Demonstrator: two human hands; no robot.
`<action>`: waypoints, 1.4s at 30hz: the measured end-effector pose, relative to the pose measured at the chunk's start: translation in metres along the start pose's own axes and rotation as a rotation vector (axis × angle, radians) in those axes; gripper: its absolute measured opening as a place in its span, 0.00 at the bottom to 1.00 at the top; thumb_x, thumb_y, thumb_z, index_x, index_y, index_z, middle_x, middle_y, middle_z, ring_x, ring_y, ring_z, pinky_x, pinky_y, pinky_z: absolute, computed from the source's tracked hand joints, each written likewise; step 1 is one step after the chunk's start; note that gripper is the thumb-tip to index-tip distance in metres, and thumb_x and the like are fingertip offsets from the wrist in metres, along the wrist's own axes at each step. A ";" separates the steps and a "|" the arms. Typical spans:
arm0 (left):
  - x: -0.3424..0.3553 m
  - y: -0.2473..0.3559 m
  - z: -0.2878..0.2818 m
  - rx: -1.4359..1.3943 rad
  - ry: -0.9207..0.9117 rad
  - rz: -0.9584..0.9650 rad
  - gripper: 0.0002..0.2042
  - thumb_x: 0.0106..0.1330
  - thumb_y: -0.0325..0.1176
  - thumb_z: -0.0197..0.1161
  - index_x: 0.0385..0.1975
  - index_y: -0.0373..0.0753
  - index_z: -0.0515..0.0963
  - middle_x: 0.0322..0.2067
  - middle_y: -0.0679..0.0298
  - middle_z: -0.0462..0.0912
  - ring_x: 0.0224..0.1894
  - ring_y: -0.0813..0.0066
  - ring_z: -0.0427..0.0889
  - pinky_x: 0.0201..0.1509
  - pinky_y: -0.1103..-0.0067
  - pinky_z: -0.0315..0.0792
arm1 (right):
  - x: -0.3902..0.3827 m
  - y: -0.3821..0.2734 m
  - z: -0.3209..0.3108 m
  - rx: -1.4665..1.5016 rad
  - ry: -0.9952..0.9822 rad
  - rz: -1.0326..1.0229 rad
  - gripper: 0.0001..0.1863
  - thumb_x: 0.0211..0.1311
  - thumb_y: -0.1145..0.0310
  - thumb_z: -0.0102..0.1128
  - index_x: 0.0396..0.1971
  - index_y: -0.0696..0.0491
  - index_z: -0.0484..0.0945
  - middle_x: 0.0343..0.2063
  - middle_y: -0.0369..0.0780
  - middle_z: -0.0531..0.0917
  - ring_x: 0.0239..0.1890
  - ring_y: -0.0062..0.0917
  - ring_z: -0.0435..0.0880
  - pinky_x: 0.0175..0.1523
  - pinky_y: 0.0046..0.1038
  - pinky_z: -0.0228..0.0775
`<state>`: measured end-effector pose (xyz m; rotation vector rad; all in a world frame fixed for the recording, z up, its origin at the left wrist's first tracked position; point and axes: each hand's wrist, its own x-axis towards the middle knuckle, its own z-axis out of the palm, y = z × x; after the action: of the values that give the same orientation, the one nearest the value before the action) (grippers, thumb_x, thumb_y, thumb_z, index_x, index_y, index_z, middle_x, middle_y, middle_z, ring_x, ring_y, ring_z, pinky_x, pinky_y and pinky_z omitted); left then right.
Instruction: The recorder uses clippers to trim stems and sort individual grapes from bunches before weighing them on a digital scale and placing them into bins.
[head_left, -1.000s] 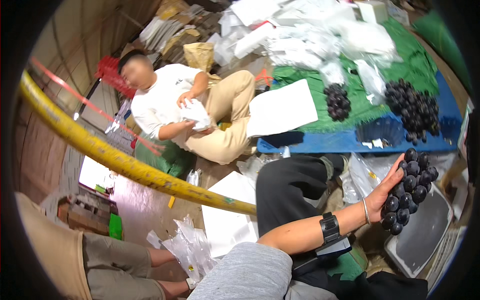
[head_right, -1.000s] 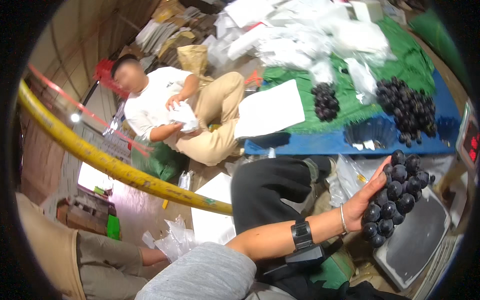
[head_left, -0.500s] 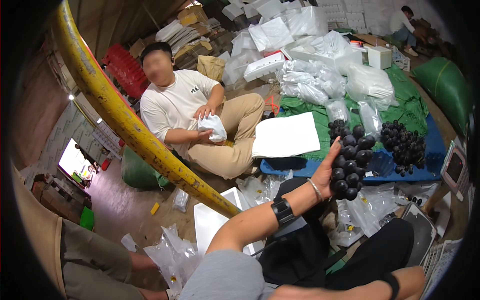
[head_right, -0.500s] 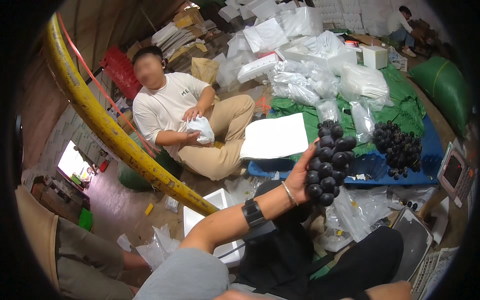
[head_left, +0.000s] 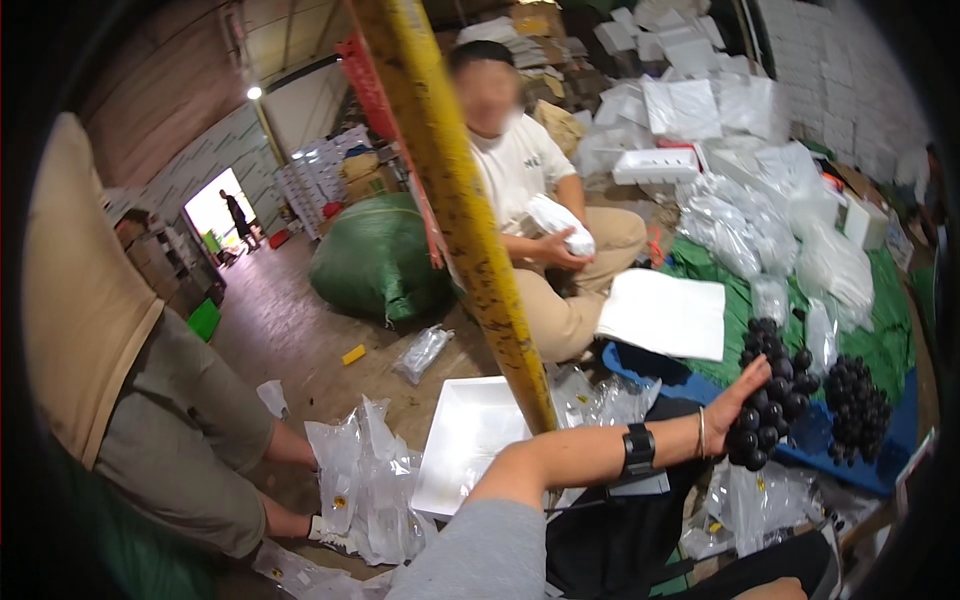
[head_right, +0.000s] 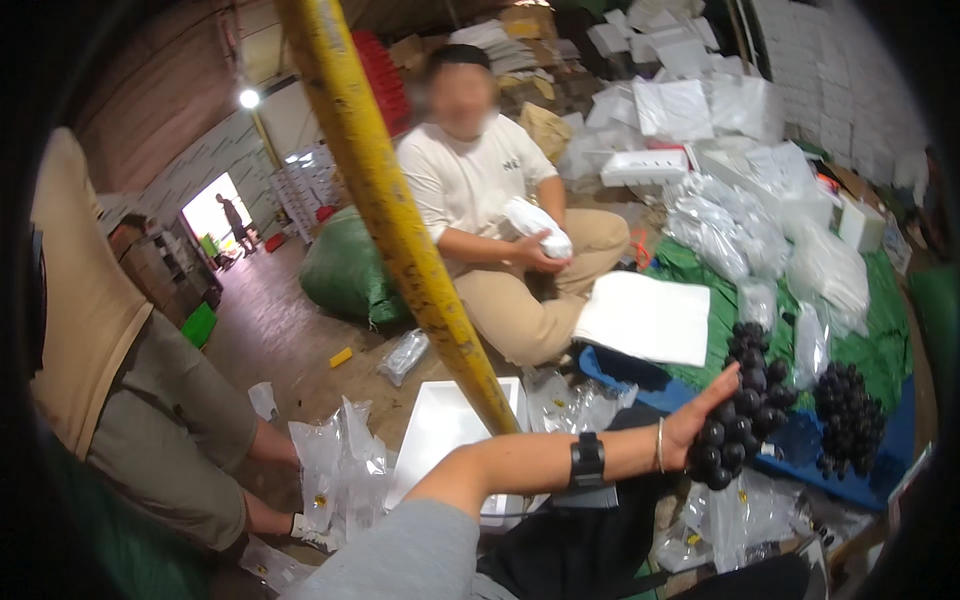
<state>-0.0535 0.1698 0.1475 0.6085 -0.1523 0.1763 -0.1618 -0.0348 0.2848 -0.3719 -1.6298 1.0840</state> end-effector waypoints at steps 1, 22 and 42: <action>-0.004 0.002 -0.006 0.036 0.011 0.045 0.29 0.68 0.50 0.53 0.67 0.55 0.52 0.58 0.67 0.69 0.54 0.75 0.74 0.53 0.76 0.72 | 0.001 0.001 0.000 0.017 -0.033 0.005 0.08 0.56 0.70 0.60 0.34 0.57 0.76 0.27 0.43 0.74 0.31 0.35 0.74 0.36 0.31 0.65; 0.012 0.011 0.011 0.020 0.095 -0.049 0.32 0.65 0.60 0.45 0.59 0.39 0.63 0.51 0.52 0.73 0.50 0.56 0.77 0.55 0.61 0.73 | -0.010 0.036 -0.023 0.228 0.131 -0.106 0.14 0.62 0.65 0.55 0.21 0.59 0.75 0.18 0.42 0.73 0.21 0.33 0.71 0.29 0.31 0.64; -0.024 0.002 0.013 0.321 0.183 0.470 0.40 0.62 0.41 0.61 0.69 0.44 0.42 0.57 0.51 0.65 0.54 0.59 0.73 0.55 0.67 0.73 | -0.065 0.064 -0.176 -1.027 1.189 0.380 0.19 0.46 0.64 0.72 0.30 0.63 0.77 0.15 0.38 0.77 0.17 0.17 0.75 0.24 0.19 0.67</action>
<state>-0.0783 0.1615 0.1543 0.8655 -0.0875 0.7188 -0.0004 0.0336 0.1930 -1.6694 -0.8576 0.0214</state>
